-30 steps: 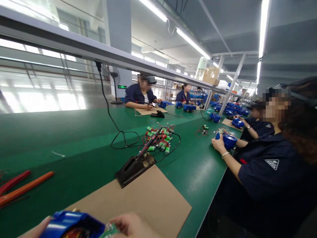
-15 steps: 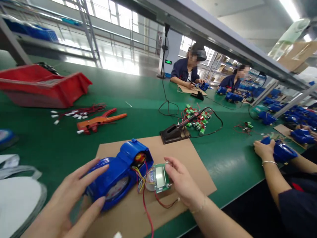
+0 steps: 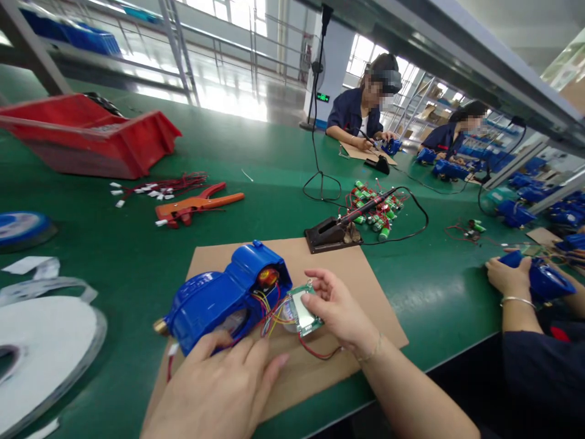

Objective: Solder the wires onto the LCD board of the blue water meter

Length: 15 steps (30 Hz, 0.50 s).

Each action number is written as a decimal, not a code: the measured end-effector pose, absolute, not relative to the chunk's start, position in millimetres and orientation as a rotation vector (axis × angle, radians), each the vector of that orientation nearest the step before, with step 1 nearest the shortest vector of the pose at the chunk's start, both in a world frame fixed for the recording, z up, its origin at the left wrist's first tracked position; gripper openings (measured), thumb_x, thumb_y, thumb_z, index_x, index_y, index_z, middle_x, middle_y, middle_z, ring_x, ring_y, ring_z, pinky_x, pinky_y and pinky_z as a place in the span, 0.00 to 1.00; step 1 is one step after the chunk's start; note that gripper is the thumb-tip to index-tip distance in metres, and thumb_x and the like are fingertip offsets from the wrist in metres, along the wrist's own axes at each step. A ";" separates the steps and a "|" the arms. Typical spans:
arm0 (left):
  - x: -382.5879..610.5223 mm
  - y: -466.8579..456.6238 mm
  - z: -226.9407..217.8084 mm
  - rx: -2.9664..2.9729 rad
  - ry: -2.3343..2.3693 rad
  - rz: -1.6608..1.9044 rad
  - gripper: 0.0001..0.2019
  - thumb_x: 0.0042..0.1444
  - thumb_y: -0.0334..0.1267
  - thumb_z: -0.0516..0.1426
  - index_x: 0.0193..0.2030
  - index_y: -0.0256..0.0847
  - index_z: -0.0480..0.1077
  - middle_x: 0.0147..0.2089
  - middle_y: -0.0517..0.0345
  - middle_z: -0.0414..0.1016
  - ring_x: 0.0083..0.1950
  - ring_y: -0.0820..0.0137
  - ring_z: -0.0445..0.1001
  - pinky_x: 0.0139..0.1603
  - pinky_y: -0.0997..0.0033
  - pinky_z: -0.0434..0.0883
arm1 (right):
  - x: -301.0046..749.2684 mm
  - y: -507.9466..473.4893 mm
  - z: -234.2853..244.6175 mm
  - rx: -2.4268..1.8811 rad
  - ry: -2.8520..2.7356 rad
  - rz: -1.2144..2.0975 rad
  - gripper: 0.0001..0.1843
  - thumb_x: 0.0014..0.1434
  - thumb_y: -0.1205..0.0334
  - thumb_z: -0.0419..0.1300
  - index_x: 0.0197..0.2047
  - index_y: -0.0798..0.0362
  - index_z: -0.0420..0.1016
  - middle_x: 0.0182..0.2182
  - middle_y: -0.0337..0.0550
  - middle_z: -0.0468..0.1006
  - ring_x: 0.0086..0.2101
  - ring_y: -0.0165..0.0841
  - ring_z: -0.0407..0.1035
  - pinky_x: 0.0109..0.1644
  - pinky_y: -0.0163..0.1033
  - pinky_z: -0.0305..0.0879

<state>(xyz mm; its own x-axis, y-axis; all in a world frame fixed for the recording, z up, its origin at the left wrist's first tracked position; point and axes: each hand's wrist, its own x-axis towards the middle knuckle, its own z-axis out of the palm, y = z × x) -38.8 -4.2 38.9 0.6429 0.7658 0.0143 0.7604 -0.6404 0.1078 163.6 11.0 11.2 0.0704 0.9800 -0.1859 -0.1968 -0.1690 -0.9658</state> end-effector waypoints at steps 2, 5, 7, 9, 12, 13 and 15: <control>-31.3 -9.7 34.8 2.490 1.403 0.142 0.21 0.66 0.50 0.47 0.39 0.42 0.77 0.38 0.47 0.81 0.42 0.44 0.78 0.42 0.43 0.70 | 162.5 11.1 10.6 -1.228 -0.923 1.345 0.28 0.48 0.59 0.69 0.51 0.52 0.64 0.36 0.39 0.73 0.34 0.30 0.70 0.36 0.34 0.68; -15.2 -12.7 34.6 2.214 1.447 0.152 0.22 0.63 0.55 0.49 0.36 0.41 0.76 0.37 0.45 0.80 0.43 0.44 0.76 0.43 0.47 0.67 | 161.3 8.3 10.7 -1.228 -0.939 1.341 0.27 0.50 0.61 0.67 0.51 0.51 0.63 0.36 0.39 0.72 0.34 0.29 0.69 0.36 0.34 0.68; -6.2 -10.2 37.8 2.153 1.434 0.159 0.20 0.63 0.52 0.49 0.31 0.42 0.74 0.34 0.47 0.79 0.43 0.46 0.75 0.45 0.50 0.65 | 162.1 6.6 11.3 -1.228 -0.947 1.343 0.27 0.50 0.62 0.67 0.51 0.51 0.62 0.36 0.38 0.72 0.34 0.29 0.69 0.36 0.34 0.68; -2.2 -6.6 42.3 2.109 1.397 0.153 0.17 0.62 0.46 0.48 0.30 0.43 0.73 0.31 0.51 0.78 0.42 0.51 0.76 0.43 0.54 0.65 | 163.8 6.1 11.9 -1.224 -0.956 1.349 0.27 0.50 0.62 0.67 0.51 0.51 0.62 0.36 0.38 0.71 0.34 0.29 0.69 0.36 0.34 0.67; -5.2 -2.5 47.4 2.013 1.368 0.135 0.14 0.58 0.39 0.47 0.32 0.43 0.73 0.32 0.55 0.79 0.38 0.58 0.77 0.38 0.61 0.66 | 166.8 7.2 11.6 -1.206 -0.967 1.370 0.28 0.49 0.61 0.67 0.51 0.50 0.62 0.35 0.37 0.71 0.33 0.29 0.68 0.35 0.34 0.66; -7.6 -1.8 47.8 1.976 1.361 0.136 0.14 0.57 0.39 0.47 0.34 0.43 0.73 0.34 0.56 0.80 0.37 0.59 0.77 0.37 0.62 0.66 | 167.7 7.7 11.2 -1.201 -0.967 1.378 0.28 0.49 0.61 0.68 0.51 0.50 0.62 0.35 0.37 0.71 0.32 0.29 0.68 0.34 0.34 0.66; -12.0 -0.9 45.9 1.817 1.309 0.193 0.14 0.58 0.43 0.48 0.36 0.43 0.73 0.34 0.57 0.79 0.35 0.61 0.77 0.37 0.64 0.67 | 169.3 8.6 10.1 -1.191 -0.966 1.391 0.28 0.49 0.61 0.68 0.51 0.50 0.62 0.34 0.36 0.71 0.31 0.28 0.67 0.33 0.33 0.64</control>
